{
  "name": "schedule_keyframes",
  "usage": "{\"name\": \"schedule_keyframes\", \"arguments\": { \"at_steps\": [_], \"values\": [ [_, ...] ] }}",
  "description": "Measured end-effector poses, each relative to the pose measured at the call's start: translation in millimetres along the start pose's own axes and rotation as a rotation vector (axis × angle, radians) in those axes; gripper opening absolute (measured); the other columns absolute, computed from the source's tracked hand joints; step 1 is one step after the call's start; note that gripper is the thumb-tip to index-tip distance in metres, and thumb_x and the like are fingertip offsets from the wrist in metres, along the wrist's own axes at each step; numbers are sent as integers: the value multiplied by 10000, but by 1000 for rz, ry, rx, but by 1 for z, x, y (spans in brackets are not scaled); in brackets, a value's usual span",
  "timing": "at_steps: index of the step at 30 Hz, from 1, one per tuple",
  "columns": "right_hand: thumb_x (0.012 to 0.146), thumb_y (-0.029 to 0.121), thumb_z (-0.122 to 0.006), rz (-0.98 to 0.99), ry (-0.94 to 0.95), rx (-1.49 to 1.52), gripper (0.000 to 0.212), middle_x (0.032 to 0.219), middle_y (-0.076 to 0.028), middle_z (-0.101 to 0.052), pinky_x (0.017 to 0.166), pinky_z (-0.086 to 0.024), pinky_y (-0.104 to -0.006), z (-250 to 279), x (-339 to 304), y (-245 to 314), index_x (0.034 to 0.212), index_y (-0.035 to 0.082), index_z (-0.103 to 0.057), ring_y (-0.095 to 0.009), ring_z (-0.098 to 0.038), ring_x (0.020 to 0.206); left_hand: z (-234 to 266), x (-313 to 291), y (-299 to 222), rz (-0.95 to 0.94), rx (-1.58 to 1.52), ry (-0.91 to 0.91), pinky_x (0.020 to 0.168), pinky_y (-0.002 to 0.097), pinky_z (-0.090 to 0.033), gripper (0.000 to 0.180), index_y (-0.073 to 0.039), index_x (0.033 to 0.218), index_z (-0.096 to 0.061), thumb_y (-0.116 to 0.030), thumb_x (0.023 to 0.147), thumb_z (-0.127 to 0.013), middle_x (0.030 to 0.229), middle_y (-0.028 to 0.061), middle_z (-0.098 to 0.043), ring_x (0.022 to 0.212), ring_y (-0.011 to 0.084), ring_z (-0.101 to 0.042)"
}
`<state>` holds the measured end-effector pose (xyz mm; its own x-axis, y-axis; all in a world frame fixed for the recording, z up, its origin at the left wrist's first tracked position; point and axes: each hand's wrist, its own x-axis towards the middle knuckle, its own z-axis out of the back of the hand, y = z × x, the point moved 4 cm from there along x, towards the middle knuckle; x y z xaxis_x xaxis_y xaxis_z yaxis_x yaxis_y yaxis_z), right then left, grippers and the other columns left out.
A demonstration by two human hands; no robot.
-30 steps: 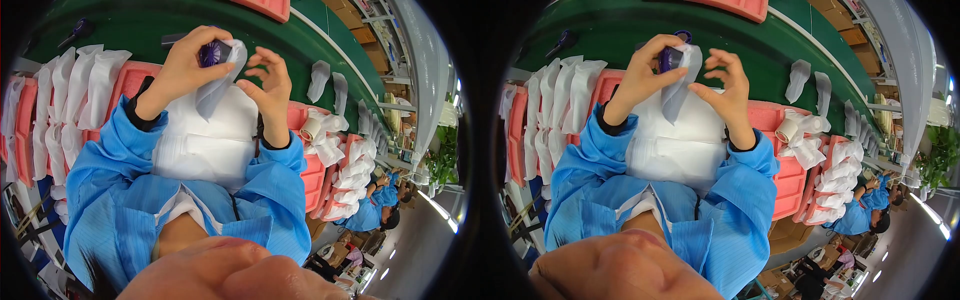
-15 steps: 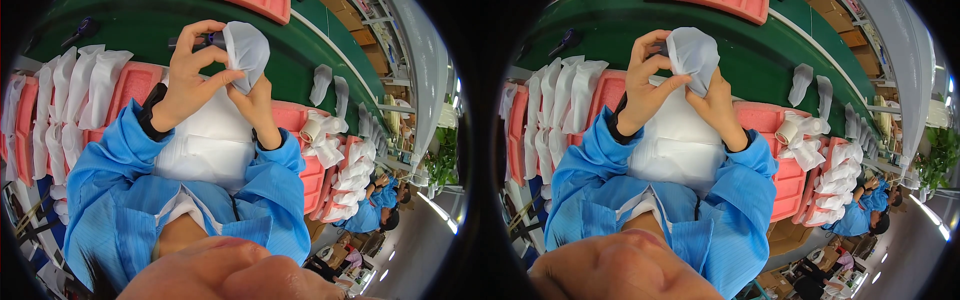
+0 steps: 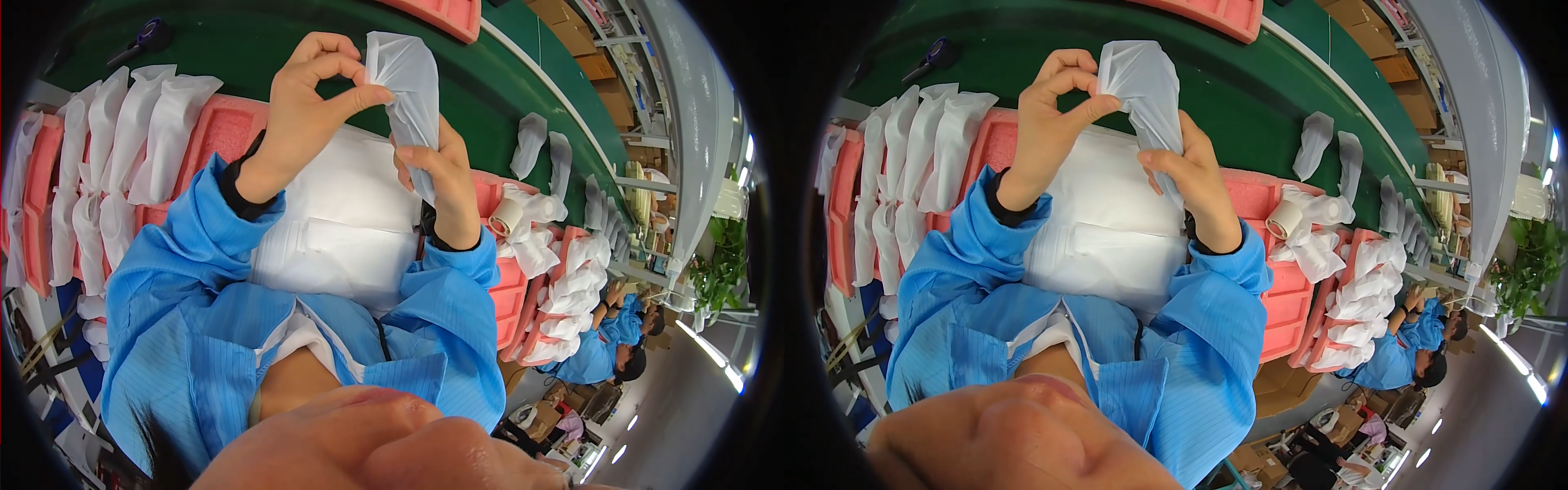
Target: The person packages handheld fans by sliding each unit into a plastic bag, folding the bag over the nozzle, and placing it into a pink tray. After filling the tray, the person applies tape from a dispenser to the bagged fans.
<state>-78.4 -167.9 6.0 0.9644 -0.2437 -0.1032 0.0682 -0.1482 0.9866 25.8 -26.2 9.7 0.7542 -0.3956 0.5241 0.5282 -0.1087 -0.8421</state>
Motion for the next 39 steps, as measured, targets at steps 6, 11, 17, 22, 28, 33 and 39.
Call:
{"name": "schedule_keyframes", "arguments": {
  "at_steps": [6,11,17,22,28,33,39],
  "values": [
    [738,190,-619,-184,276,228,485,707,-106,-519,351,-326,-250,14,-1,0,1095,-111,-486,-119,-438,416,1,8,32,288,-478,121,852,248,-400,144,-10,878,-643,-147,862,-686,1018,1,-555,926,117,-522],
    [767,163,-614,-240,513,368,512,777,-118,-537,383,-363,-257,47,2,-2,1174,-108,-461,-121,-455,446,8,19,43,439,-636,87,766,239,-411,186,-38,862,-650,-205,826,-724,846,-6,-570,830,111,-529],
    [791,122,-620,157,-185,-700,535,905,-170,-591,627,-517,-311,89,28,-19,1268,-50,-447,-216,-604,663,-22,-3,26,4,79,39,683,339,-457,248,-69,844,-616,-253,751,-754,824,56,-590,803,206,-580],
    [768,132,-696,-99,-535,-1427,648,1226,-266,-519,909,-464,-434,146,52,-69,1320,-54,-413,-382,-546,1107,-83,-68,42,-70,290,529,718,366,-467,353,-50,885,-578,-309,726,-758,876,96,-542,860,272,-566],
    [723,210,-753,138,-535,-1805,807,1340,-274,-456,980,-430,-408,106,70,-64,1393,-3,-358,-375,-500,1197,-93,-87,44,-201,548,631,761,356,-458,383,-70,879,-586,-354,687,-759,860,81,-527,870,263,-542],
    [638,181,-811,330,-261,-1147,828,1291,-230,-518,987,-427,-361,79,111,-79,1332,-44,-419,-296,-515,1202,-100,-93,46,-274,538,614,761,344,-452,352,-78,868,-584,-334,692,-749,872,70,-526,884,240,-532],
    [576,101,-834,-5,-110,-832,789,1152,-137,-600,922,-463,-305,80,135,-83,1265,-30,-473,-219,-582,1056,-98,-90,40,-235,502,644,752,345,-454,261,-92,837,-594,-289,725,-724,861,61,-534,884,234,-539]
  ]
}}
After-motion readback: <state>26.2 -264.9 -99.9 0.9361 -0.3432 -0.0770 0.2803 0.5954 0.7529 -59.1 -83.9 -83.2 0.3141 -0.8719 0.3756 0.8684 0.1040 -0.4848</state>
